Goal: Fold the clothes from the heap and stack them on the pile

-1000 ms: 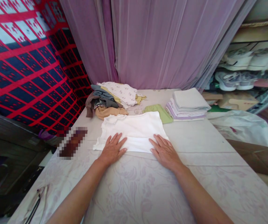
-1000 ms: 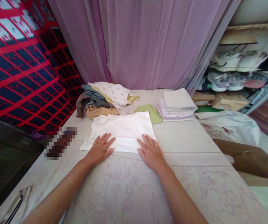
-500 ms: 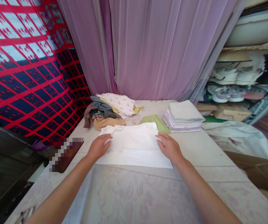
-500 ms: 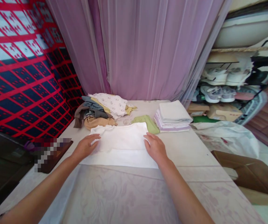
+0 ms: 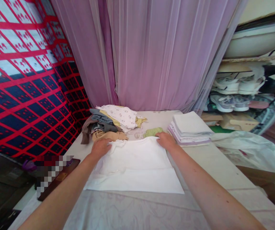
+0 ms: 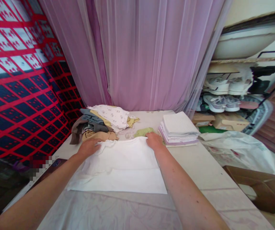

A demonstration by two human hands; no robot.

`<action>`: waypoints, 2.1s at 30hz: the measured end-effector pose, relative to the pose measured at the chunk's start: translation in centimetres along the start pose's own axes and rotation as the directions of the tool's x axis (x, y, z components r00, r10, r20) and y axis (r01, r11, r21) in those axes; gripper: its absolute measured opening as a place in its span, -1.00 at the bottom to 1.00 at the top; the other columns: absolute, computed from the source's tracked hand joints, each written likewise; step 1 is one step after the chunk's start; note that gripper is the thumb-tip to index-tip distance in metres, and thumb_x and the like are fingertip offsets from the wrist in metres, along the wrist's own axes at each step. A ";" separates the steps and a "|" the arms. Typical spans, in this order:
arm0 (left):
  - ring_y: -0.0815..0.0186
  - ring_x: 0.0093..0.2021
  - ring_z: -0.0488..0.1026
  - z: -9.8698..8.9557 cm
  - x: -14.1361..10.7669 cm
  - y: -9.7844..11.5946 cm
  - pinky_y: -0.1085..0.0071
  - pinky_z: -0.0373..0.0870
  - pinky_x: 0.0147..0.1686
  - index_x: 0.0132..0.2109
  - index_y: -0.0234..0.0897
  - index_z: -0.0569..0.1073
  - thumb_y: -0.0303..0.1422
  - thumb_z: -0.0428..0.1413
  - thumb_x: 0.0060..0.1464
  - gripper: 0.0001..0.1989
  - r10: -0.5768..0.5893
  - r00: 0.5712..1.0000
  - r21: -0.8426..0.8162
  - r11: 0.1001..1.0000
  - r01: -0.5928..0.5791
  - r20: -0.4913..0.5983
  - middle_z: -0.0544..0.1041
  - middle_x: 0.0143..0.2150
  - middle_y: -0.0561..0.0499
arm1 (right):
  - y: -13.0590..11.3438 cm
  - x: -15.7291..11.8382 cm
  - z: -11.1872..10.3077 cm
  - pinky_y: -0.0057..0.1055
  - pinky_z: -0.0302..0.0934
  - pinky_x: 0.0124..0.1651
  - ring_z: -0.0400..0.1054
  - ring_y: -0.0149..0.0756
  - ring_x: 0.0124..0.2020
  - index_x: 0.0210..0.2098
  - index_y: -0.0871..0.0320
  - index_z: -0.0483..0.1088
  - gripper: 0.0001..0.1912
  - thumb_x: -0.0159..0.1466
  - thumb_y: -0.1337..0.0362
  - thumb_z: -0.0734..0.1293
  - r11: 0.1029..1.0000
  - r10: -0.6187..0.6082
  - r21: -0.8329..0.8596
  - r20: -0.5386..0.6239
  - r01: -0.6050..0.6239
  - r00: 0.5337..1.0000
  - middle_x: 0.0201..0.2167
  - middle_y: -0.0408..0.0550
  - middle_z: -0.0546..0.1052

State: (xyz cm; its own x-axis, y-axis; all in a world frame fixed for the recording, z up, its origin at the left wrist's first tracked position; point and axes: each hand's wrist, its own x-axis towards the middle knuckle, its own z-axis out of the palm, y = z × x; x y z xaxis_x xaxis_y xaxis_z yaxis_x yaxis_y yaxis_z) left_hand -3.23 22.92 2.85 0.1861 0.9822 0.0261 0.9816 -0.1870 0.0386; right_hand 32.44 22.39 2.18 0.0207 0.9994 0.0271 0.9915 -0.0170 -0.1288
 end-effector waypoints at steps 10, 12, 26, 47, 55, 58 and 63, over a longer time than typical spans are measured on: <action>0.21 -0.03 0.44 0.4 1.4 0.3 0.37 0.33 -0.11 -0.08 -0.20 0.47 -0.37 -0.06 0.13 -0.73 -0.081 0.996 -0.039 0.996 0.080 -0.040 0.53 -0.04 -0.04 | 0.4 0.0 0.6 -0.38 0.21 -0.18 0.41 -0.19 -0.12 -0.11 0.08 0.45 -0.68 0.22 0.29 0.17 0.991 0.131 -0.005 0.031 -0.131 0.991 -0.15 0.04 0.55; 0.21 -0.01 0.41 0.2 1.4 1.5 0.36 0.29 -0.04 -0.11 -0.22 0.47 -0.29 -0.04 0.14 -0.74 -0.023 0.997 -0.042 0.999 0.019 -0.080 0.52 -0.04 -0.06 | 0.4 0.0 0.5 -0.38 0.21 -0.19 0.41 -0.19 -0.12 -0.07 0.06 0.43 -0.67 0.22 0.26 0.16 0.994 0.112 0.011 0.027 -0.112 0.993 -0.15 0.02 0.55; 0.05 -0.08 0.43 1.1 3.6 5.9 0.17 0.31 -0.11 -0.15 -0.23 0.51 -0.32 0.05 0.03 -0.75 0.094 0.996 0.094 0.991 -0.094 0.007 0.53 -0.15 -0.14 | 0.4 0.3 0.5 -0.43 0.14 -0.23 0.40 -0.26 -0.22 -0.19 0.08 0.44 -0.77 0.24 0.30 0.18 0.998 0.055 0.043 -0.043 -0.053 0.998 -0.22 -0.01 0.56; 0.16 -0.10 0.39 1.4 -4.7 2.7 0.26 0.26 -0.08 -0.21 -0.18 0.43 -0.48 0.00 0.03 -0.81 0.406 0.913 -0.082 0.910 -0.408 -0.037 0.49 -0.16 -0.05 | 1.8 -8.6 1.6 -0.47 0.15 -0.16 0.36 -0.32 -0.20 -0.18 0.12 0.41 -0.73 0.24 0.41 0.14 0.982 -0.162 0.079 -0.116 0.171 0.980 -0.17 -0.04 0.49; 0.17 -0.11 0.40 2.0 -5.2 2.2 0.27 0.30 -0.10 -0.20 -0.20 0.45 -0.48 -0.03 0.03 -0.78 0.396 0.916 -0.151 0.903 -0.402 -0.065 0.50 -0.17 -0.07 | 1.3 -9.6 1.4 -0.48 0.13 -0.16 0.36 -0.32 -0.17 -0.22 0.08 0.43 -0.73 0.21 0.41 0.15 0.978 -0.207 -0.018 -0.075 0.206 0.976 -0.21 -0.08 0.49; 0.19 -0.10 0.41 2.4 -5.1 2.0 0.28 0.32 -0.07 -0.16 -0.21 0.45 -0.43 -0.07 0.08 -0.76 0.333 0.940 -0.231 0.911 -0.342 -0.080 0.52 -0.15 -0.07 | 1.7 -9.7 1.1 -0.48 0.13 -0.18 0.36 -0.33 -0.20 -0.24 0.09 0.42 -0.75 0.20 0.40 0.16 0.983 -0.177 0.033 -0.106 0.181 0.978 -0.24 -0.09 0.49; 0.20 -0.05 0.42 2.3 -5.1 2.1 0.26 0.32 -0.01 -0.13 -0.20 0.45 -0.41 -0.07 0.06 -0.73 0.278 0.958 -0.309 0.907 -0.286 -0.071 0.54 -0.10 -0.05 | 2.3 -9.7 1.4 -0.48 0.13 -0.18 0.35 -0.33 -0.20 -0.25 0.09 0.42 -0.75 0.17 0.41 0.17 0.985 -0.153 0.064 -0.099 0.159 0.983 -0.24 -0.10 0.49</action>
State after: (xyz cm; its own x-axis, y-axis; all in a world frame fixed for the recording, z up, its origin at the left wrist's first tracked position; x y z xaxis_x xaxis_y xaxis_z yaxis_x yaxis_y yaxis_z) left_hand -2.07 17.55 0.52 0.4479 0.8877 0.1064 0.8238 -0.4561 0.3366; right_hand 34.39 12.65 0.27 -0.1185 0.9824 0.1444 0.9719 0.1445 -0.1856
